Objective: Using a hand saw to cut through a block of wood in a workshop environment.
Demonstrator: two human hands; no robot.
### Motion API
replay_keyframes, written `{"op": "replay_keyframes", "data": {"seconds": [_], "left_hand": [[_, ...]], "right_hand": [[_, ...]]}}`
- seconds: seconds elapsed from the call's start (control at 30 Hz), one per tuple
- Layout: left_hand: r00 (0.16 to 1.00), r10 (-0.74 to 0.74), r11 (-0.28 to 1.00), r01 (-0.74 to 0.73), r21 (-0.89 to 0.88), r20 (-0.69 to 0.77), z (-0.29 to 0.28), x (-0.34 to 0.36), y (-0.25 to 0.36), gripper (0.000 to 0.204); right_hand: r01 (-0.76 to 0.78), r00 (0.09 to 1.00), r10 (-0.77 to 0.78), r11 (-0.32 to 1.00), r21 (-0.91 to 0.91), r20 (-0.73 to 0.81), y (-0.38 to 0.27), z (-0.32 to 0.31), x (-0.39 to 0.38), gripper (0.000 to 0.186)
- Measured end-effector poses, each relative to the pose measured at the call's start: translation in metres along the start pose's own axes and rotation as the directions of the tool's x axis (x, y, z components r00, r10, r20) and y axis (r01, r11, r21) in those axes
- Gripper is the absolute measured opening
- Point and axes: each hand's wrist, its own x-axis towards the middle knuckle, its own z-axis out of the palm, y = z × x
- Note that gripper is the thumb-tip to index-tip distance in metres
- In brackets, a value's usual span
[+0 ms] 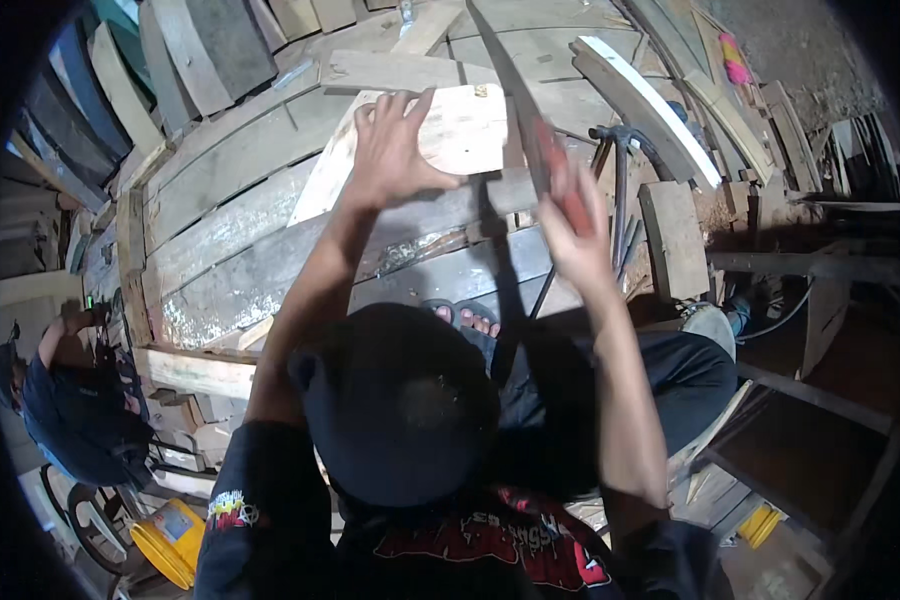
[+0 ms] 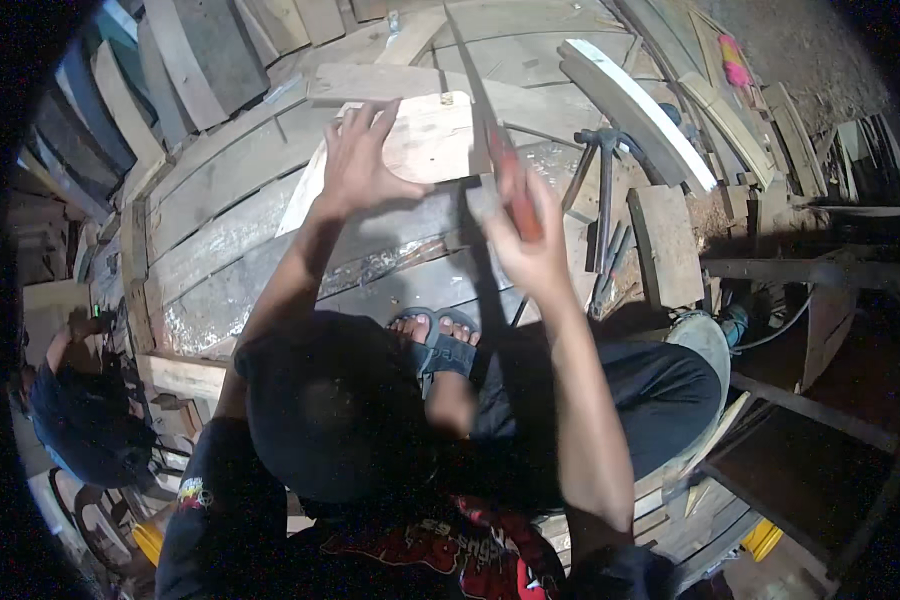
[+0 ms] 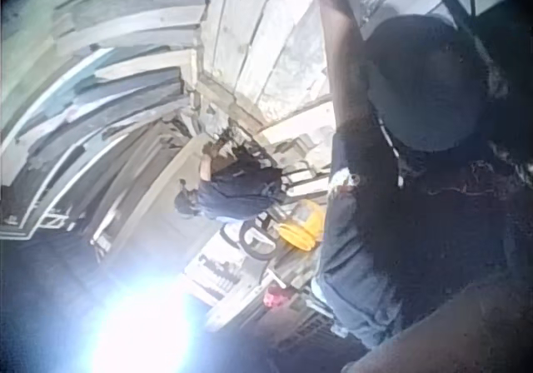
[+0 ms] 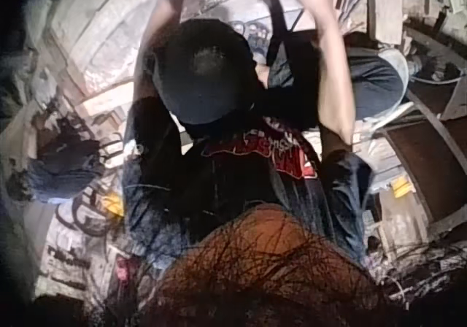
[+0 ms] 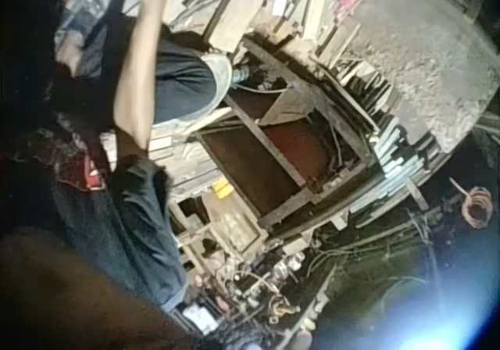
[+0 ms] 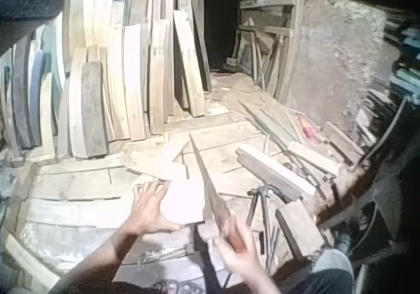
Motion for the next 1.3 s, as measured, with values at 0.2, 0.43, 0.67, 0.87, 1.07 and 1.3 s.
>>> {"op": "replay_keyframes", "data": {"seconds": [0.2,0.43,0.67,0.87,1.07,1.3], "left_hand": [[1.0,-0.012,1.0,0.012,0.027,0.021,-0.011,0.013,-0.022,0.137],[1.0,0.002,0.998,-0.001,0.063,-0.009,-0.003,-0.001,-0.013,0.139],[0.999,-0.051,0.988,0.05,0.146,0.002,-0.018,0.006,-0.064,0.134],[1.0,-0.004,0.995,0.004,0.096,0.006,-0.011,0.004,-0.036,0.128],[1.0,0.013,1.0,-0.013,0.024,0.02,0.006,0.019,-0.019,0.134],[0.993,0.066,0.997,-0.061,0.055,-0.1,0.002,0.021,-0.043,0.127]], "right_hand": [[-0.414,0.907,0.419,0.903,0.112,-0.031,-0.15,-0.096,-0.227,0.03],[-0.18,0.967,0.193,0.979,-0.092,0.168,-0.05,-0.015,0.005,0.038],[-0.323,0.913,0.338,0.941,-0.099,0.23,-0.118,-0.023,-0.099,0.025],[-0.255,0.921,0.282,0.958,-0.131,0.269,-0.086,-0.041,-0.094,0.017],[0.036,0.998,-0.031,0.996,-0.083,0.056,-0.033,0.013,0.013,0.049],[-0.388,0.921,0.383,0.919,0.068,0.076,-0.122,-0.083,-0.199,0.032]]}}
